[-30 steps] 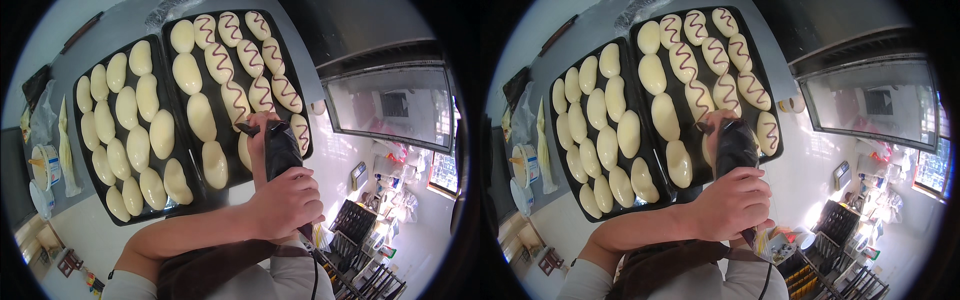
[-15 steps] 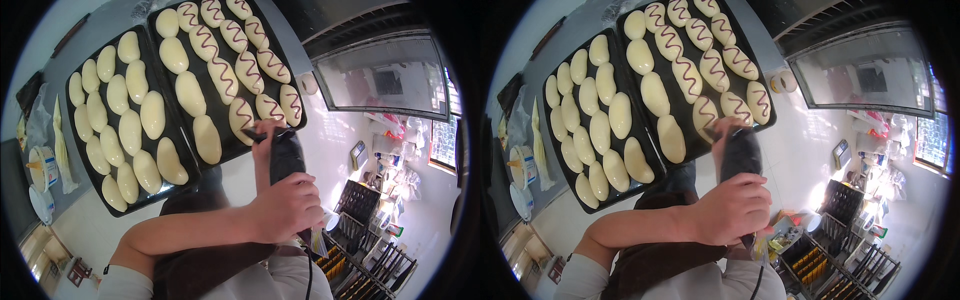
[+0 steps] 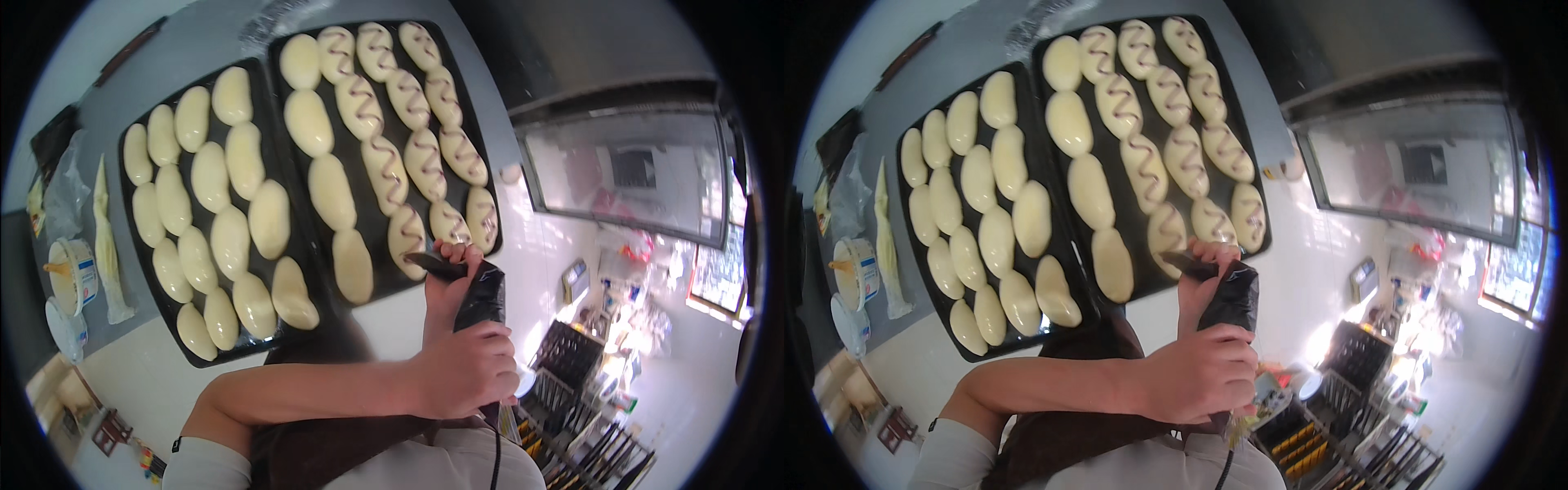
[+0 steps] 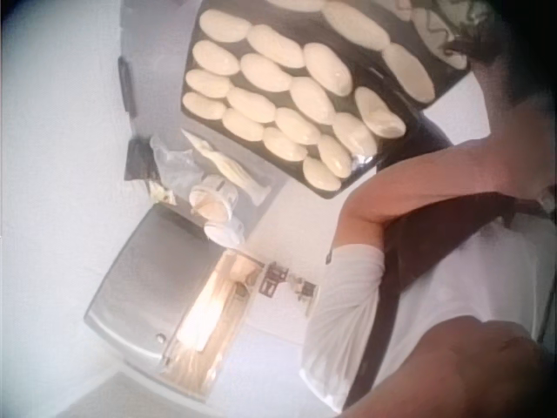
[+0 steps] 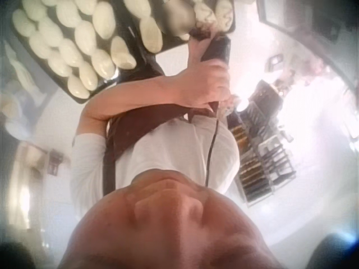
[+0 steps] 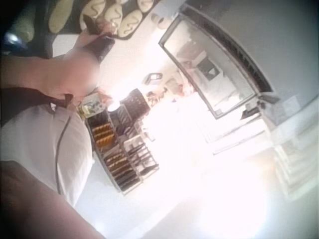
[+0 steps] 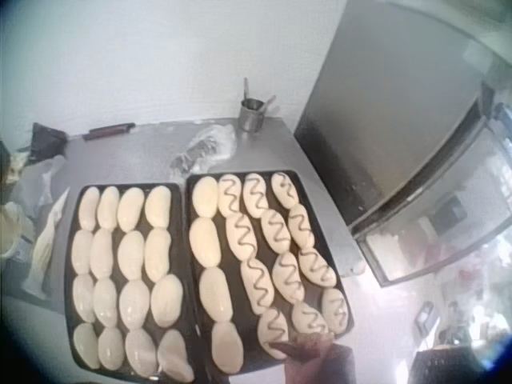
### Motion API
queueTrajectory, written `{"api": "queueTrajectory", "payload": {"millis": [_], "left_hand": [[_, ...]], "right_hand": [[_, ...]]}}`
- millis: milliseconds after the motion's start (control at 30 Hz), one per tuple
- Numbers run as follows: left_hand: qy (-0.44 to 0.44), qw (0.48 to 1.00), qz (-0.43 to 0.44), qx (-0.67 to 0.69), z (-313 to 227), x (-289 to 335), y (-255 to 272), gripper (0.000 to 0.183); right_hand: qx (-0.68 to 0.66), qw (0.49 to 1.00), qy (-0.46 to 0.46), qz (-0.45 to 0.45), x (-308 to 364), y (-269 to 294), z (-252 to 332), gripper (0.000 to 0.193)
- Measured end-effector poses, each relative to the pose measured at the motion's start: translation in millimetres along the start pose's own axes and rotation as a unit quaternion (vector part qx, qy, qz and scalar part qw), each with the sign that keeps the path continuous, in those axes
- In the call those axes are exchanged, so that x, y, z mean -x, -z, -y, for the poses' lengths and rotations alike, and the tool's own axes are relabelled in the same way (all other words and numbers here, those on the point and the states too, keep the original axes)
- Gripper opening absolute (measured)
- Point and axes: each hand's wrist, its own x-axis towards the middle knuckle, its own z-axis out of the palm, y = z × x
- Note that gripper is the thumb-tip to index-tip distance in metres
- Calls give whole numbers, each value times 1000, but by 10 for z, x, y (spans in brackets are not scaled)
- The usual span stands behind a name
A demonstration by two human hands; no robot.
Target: The person brushes egg wash onto rows of shaped dough on baking trays, then pipes dark and light zigzag lines on top. They sprinkle sesame seeds over the decorated dough and place the trays into a commercial oven.
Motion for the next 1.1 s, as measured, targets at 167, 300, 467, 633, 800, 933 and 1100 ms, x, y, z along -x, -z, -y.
{"api": "queueTrajectory", "payload": {"millis": [167, 300, 467, 633, 800, 933, 1100], "left_hand": [[-9, 980, -72, -183, 443, -282, 989, 21], [10, 942, -164, -293, 970, -436, 1953, 24], [74, 917, -200, -336, 1390, -463, 2766, 23], [80, 921, -216, -313, 1463, -347, 2888, 22], [-1, 920, -242, -309, 1360, -322, 2614, 23], [48, 933, -210, -287, 1251, -210, 2505, 15], [61, 941, -182, -279, 1113, -117, 2264, 17]], "right_hand": [[-100, 984, -86, 119, -1183, -1389, -954, 28], [-107, 978, -100, 147, -2127, -2461, -1887, 29], [203, 939, 49, 273, -2920, -2904, -2754, 21], [282, 937, 42, 202, -3046, -2739, -2903, 7], [204, 951, -27, 229, -2682, -2611, -2776, 15], [297, 884, 250, 261, -2505, -2423, -2735, 28], [259, 935, 108, 217, -2296, -2051, -2631, 25]]}}
